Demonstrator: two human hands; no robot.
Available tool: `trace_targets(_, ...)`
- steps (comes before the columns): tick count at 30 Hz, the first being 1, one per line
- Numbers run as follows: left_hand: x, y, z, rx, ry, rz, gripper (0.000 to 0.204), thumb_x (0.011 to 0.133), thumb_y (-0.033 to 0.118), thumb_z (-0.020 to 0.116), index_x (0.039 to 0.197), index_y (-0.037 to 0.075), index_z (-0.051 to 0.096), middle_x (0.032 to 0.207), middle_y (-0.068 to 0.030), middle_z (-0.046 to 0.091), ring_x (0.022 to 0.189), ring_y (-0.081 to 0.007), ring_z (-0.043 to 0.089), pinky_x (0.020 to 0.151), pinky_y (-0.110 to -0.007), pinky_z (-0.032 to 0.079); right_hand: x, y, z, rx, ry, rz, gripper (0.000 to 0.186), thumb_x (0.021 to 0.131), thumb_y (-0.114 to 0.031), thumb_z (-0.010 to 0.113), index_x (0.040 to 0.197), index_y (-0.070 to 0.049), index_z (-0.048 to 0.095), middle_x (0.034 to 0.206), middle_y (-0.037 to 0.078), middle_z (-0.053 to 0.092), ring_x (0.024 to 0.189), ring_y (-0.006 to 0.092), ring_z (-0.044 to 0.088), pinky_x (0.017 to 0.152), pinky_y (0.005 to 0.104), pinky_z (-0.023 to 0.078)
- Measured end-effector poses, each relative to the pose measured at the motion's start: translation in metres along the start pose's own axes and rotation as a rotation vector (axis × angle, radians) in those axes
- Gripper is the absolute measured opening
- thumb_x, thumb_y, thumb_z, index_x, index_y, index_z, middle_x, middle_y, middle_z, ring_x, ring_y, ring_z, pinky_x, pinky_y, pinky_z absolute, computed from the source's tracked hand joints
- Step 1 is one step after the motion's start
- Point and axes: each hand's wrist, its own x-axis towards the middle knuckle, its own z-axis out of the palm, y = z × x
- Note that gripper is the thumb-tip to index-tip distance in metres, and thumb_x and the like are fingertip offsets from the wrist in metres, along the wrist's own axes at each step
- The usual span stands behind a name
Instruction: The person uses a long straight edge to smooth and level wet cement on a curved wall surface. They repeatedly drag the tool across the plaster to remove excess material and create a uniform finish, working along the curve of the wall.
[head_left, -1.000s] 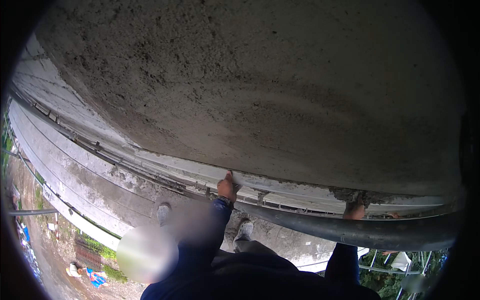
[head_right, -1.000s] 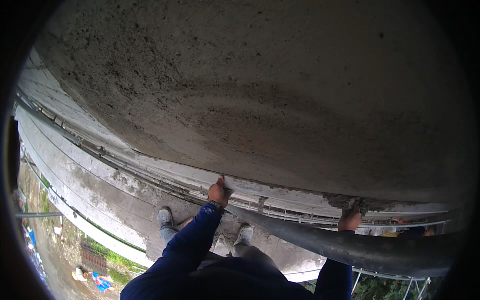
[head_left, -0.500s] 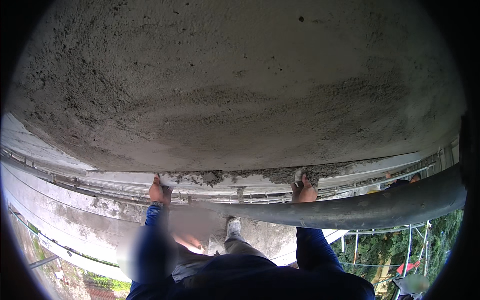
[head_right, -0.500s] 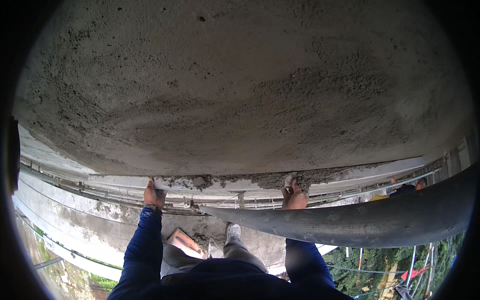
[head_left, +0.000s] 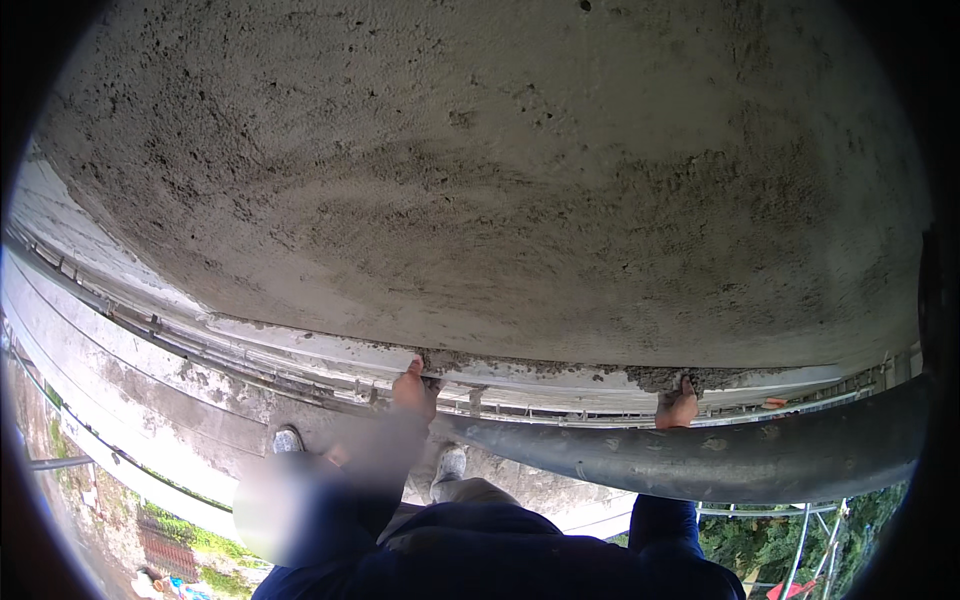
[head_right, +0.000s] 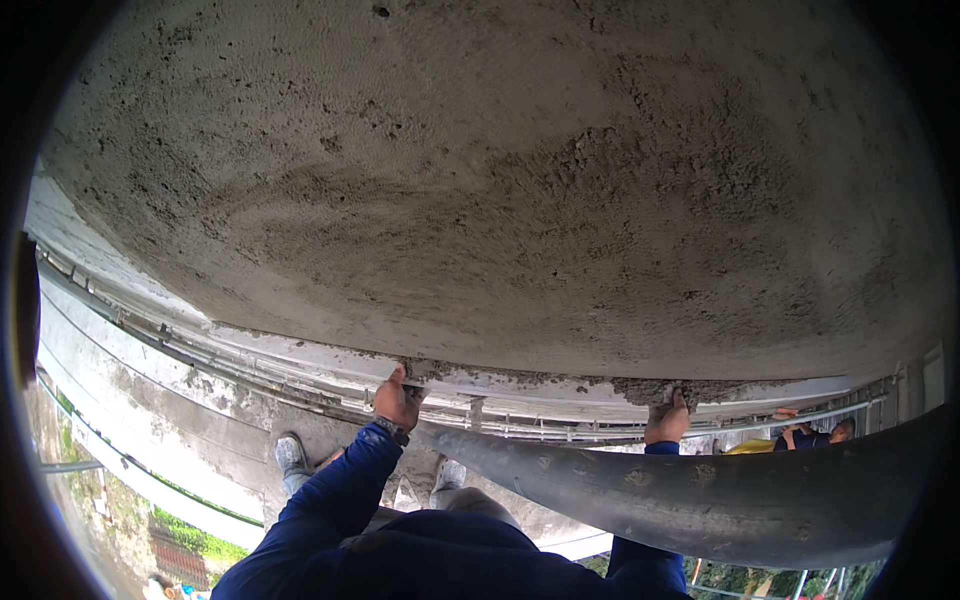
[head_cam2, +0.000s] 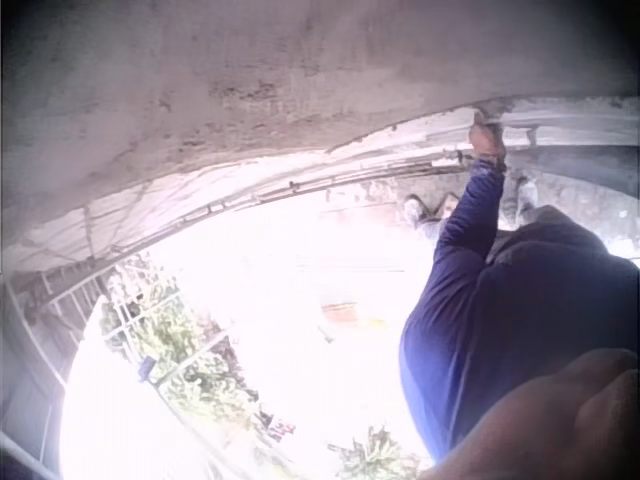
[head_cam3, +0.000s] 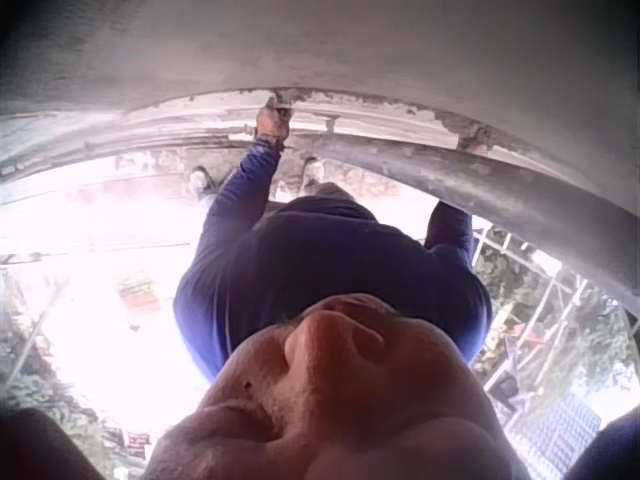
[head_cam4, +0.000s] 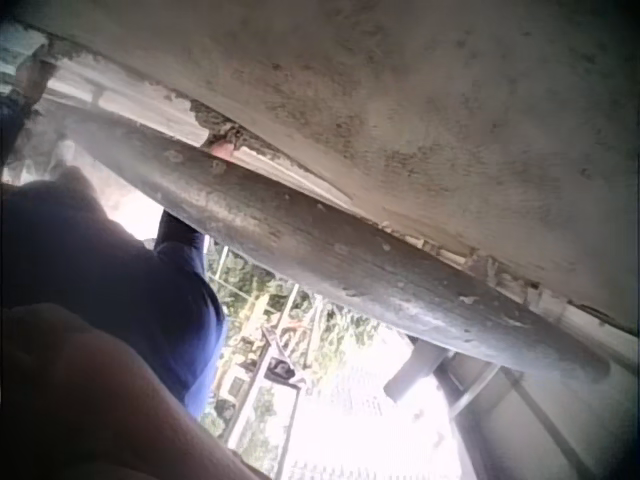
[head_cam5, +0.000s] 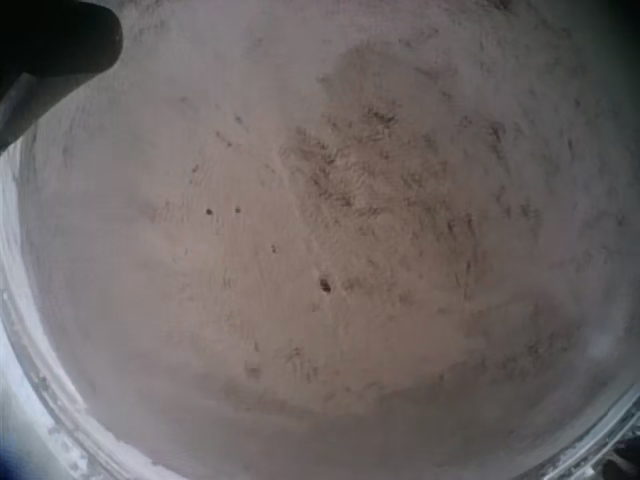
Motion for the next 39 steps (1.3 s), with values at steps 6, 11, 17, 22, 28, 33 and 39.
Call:
trace_targets(6, -0.009, 0.098, -0.028, -0.074, -0.045, 0.087, 0.021, 0.098, 0.028, 0.063, 0.113, 0.013, 0.062, 0.110, -0.0046, 0.068, 0.098, -0.0239, 0.064, 0.084, -0.047, 0.050, -0.105, 0.006, 0.069, 0.140, -0.022, -0.094, 0.013, 0.095, -0.013, 0.064, 0.105, -0.007, 0.069, 0.096, 0.005, 0.069, 0.084, 0.0201, 0.064, 0.074, 0.0369, 0.051)
trace_targets(11, -0.002, 0.181, -0.051, -0.058, 0.003, 0.156, 0.027, 0.095, 0.031, 0.069, 0.113, 0.012, 0.061, 0.099, -0.0043, 0.067, 0.080, -0.0194, 0.063, 0.064, -0.035, 0.049, -0.192, 0.002, 0.125, -0.038, 0.036, -0.043, 0.016, 0.095, -0.018, 0.065, 0.110, -0.011, 0.069, 0.105, 0.003, 0.067, 0.100, 0.0181, 0.061, 0.085, 0.0371, 0.050)
trace_targets(17, -0.033, 0.286, -0.040, -0.104, -0.034, 0.209, 0.023, 0.099, 0.030, 0.060, 0.115, 0.014, 0.065, 0.109, -0.0044, 0.071, 0.095, -0.0235, 0.067, 0.085, -0.042, 0.055, -0.275, 0.026, 0.162, 0.032, -0.284, -0.138, 0.029, 0.093, -0.026, 0.072, 0.120, -0.015, 0.065, 0.110, 0.000, 0.067, 0.105, 0.0172, 0.061, 0.092, 0.0344, 0.049)
trace_targets(22, -0.042, 0.249, -0.024, -0.079, -0.087, 0.146, 0.030, 0.104, 0.031, 0.045, 0.119, 0.014, 0.065, 0.114, -0.0029, 0.072, 0.099, -0.0227, 0.068, 0.086, -0.042, 0.055, -0.197, 0.031, 0.121, 0.078, -0.273, -0.106, 0.028, 0.094, -0.029, 0.071, 0.120, -0.019, 0.066, 0.112, -0.002, 0.068, 0.106, 0.0147, 0.062, 0.091, 0.0379, 0.050)
trace_targets(28, -0.040, 0.075, 0.011, 0.085, -0.223, -0.076, 0.024, 0.101, 0.035, 0.058, 0.117, 0.017, 0.062, 0.104, -0.0039, 0.069, 0.090, -0.0268, 0.065, 0.095, -0.053, 0.054, -0.028, -0.049, 0.032, 0.085, -0.143, -0.131, 0.028, 0.094, -0.029, 0.070, 0.120, -0.018, 0.066, 0.112, -0.001, 0.068, 0.105, 0.0148, 0.063, 0.089, 0.0364, 0.051)
trace_targets(33, -0.067, 0.024, 0.058, 0.161, -0.317, -0.277, 0.025, 0.097, 0.030, 0.067, 0.114, 0.013, 0.063, 0.105, -0.0056, 0.070, 0.102, -0.0259, 0.068, 0.090, -0.050, 0.057, 0.064, -0.084, -0.050, 0.021, -0.067, -0.101, 0.028, 0.094, -0.029, 0.069, 0.120, -0.018, 0.066, 0.112, 0.000, 0.068, 0.103, 0.0148, 0.064, 0.087, 0.0352, 0.051)
trace_targets(39, -0.061, 0.038, 0.042, 0.101, -0.204, -0.080, 0.024, 0.094, 0.034, 0.072, 0.111, 0.019, 0.064, 0.103, 0.0013, 0.069, 0.094, -0.0188, 0.066, 0.084, -0.042, 0.056, 0.053, -0.066, -0.036, 0.046, -0.081, -0.149, 0.028, 0.095, -0.029, 0.068, 0.120, -0.017, 0.066, 0.112, 0.000, 0.068, 0.102, 0.0149, 0.064, 0.085, 0.0337, 0.051)
